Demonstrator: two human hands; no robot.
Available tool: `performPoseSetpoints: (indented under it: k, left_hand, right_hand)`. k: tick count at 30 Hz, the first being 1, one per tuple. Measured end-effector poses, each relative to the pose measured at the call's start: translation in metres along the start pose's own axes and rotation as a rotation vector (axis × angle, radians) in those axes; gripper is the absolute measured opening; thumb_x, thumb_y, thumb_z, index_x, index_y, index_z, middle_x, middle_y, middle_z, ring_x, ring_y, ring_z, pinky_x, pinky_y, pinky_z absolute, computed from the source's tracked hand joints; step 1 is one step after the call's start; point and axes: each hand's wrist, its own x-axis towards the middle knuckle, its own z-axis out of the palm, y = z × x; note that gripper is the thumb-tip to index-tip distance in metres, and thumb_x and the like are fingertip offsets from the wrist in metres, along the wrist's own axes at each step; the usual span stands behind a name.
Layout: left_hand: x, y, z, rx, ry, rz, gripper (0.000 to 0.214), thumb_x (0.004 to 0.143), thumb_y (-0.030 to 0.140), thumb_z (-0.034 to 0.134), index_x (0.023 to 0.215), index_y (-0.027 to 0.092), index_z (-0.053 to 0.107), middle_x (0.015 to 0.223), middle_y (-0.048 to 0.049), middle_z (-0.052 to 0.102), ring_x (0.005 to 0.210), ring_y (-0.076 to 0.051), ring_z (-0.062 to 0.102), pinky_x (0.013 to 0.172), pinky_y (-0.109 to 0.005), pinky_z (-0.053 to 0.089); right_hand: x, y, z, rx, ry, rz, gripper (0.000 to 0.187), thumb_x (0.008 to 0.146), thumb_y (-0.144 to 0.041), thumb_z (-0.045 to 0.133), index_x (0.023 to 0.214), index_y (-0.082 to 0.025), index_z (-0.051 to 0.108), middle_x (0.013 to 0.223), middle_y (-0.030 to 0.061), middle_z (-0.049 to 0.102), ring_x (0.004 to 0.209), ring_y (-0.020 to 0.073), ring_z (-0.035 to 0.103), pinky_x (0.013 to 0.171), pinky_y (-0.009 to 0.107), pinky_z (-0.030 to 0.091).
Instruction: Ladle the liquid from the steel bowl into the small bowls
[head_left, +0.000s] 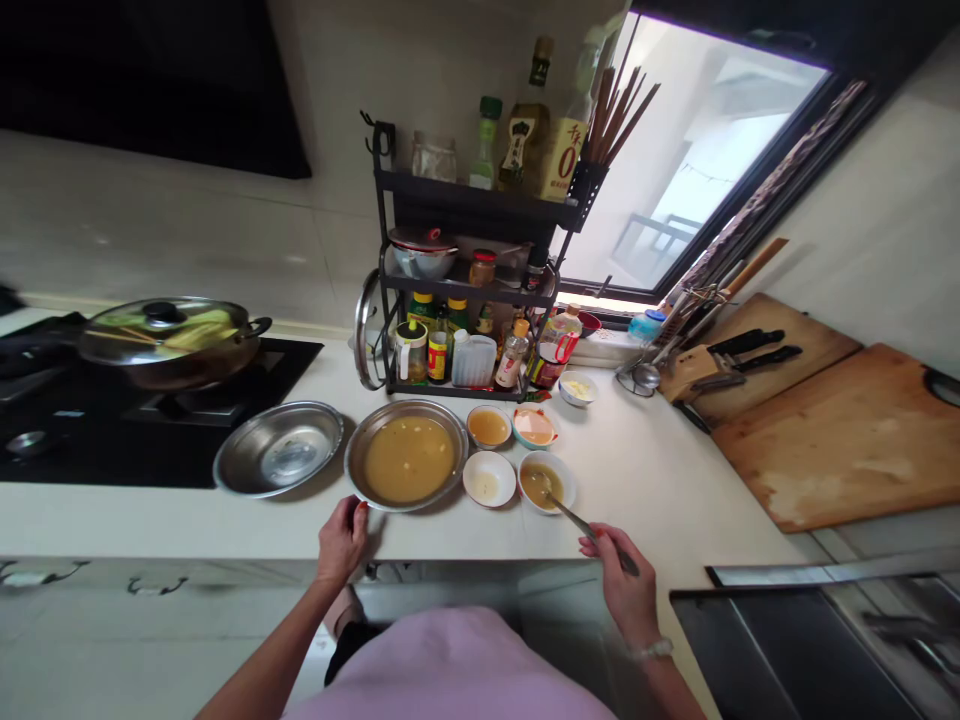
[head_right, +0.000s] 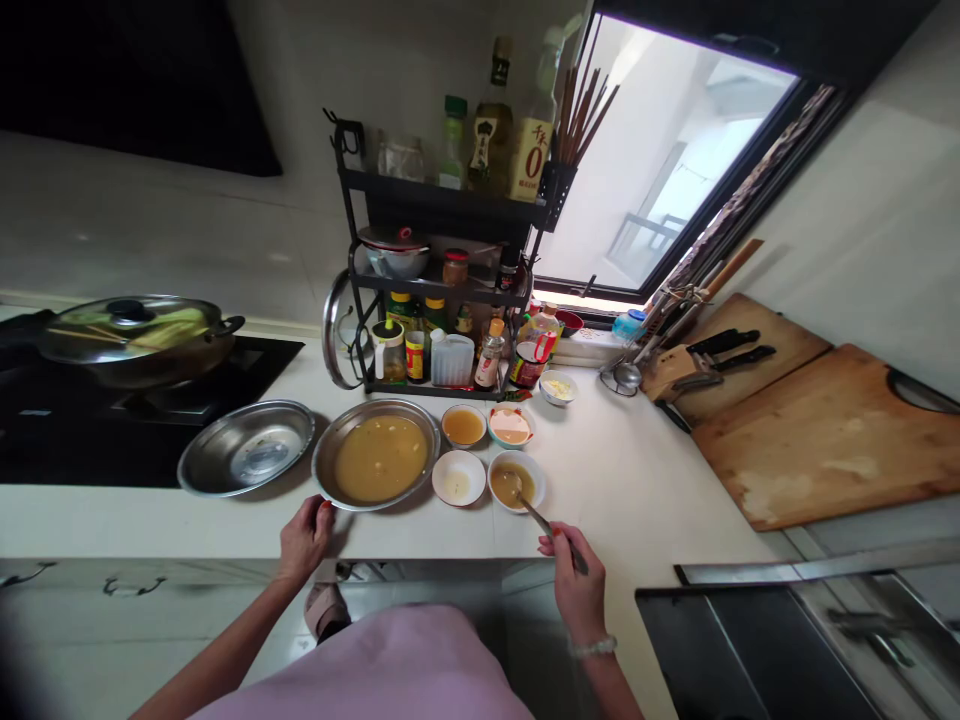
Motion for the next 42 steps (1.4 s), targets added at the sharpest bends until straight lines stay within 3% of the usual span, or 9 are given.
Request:
performPoseSetpoints:
  k: [4,9,21,28,34,42]
  left_hand:
    - [0.000,0.000,0.000,0.003,0.001,-0.004,0.023,0.088,0.036,0.044,0.091,0.021,0.061,0.079,-0.0036,0.070,0.071,-0.017,0.065,0.065,-0.027,0.047]
    - [0.000,0.002,-0.001,0.000,0.004,-0.010,0.023,0.087,0.036,0.044,0.089,0.021,0.061,0.081,-0.0039,0.070,0.071,-0.017,0.065,0.065,-0.027,0.046]
    - [0.000,0.004,-0.002,-0.033,0.002,-0.011,0.024,0.086,0.038,0.044,0.090,0.022,0.061,0.078,-0.0032,0.070,0.068,-0.018,0.063,0.064,-0.027,0.045]
    - [0.000,0.003,-0.001,-0.025,-0.004,-0.010,0.026,0.088,0.039,0.042,0.090,0.021,0.061,0.081,-0.0044,0.071,0.071,-0.017,0.065,0.066,-0.027,0.046]
    - [-0.001,0.004,-0.001,-0.041,0.012,0.001,0.026,0.087,0.040,0.043,0.089,0.021,0.060,0.080,-0.0041,0.071,0.071,-0.018,0.066,0.068,-0.027,0.049]
    - [0.000,0.007,-0.003,-0.069,0.007,0.001,0.025,0.087,0.040,0.042,0.089,0.022,0.059,0.079,-0.0041,0.071,0.071,-0.018,0.067,0.068,-0.028,0.050]
  right_hand:
    - [0.008,0.004,-0.001,0.197,0.132,0.123,0.035,0.068,-0.046,0.073,0.082,-0.013,0.070,0.065,0.0052,0.071,0.060,0.0208,0.070,0.062,0.031,0.059]
    - [0.017,-0.003,-0.005,0.438,0.230,0.172,0.035,0.057,-0.040,0.083,0.073,-0.013,0.069,0.064,0.0038,0.070,0.054,0.0178,0.068,0.055,0.027,0.058]
    - [0.021,0.001,-0.013,0.435,0.237,0.141,0.036,0.057,-0.044,0.084,0.071,-0.016,0.067,0.068,0.0044,0.071,0.056,0.0207,0.069,0.057,0.033,0.060]
    - [0.022,-0.013,-0.009,0.453,0.207,0.142,0.035,0.054,-0.043,0.085,0.069,-0.017,0.067,0.070,0.0048,0.071,0.057,0.0212,0.069,0.056,0.033,0.059]
    - [0.017,-0.040,0.017,0.487,0.095,0.119,0.030,0.062,-0.041,0.083,0.072,-0.016,0.069,0.070,0.0050,0.070,0.057,0.0196,0.068,0.055,0.031,0.058]
    - [0.006,-0.063,0.090,0.515,-0.117,0.072,0.028,0.070,-0.041,0.075,0.075,-0.015,0.069,0.072,0.0051,0.069,0.056,0.0188,0.067,0.053,0.032,0.057]
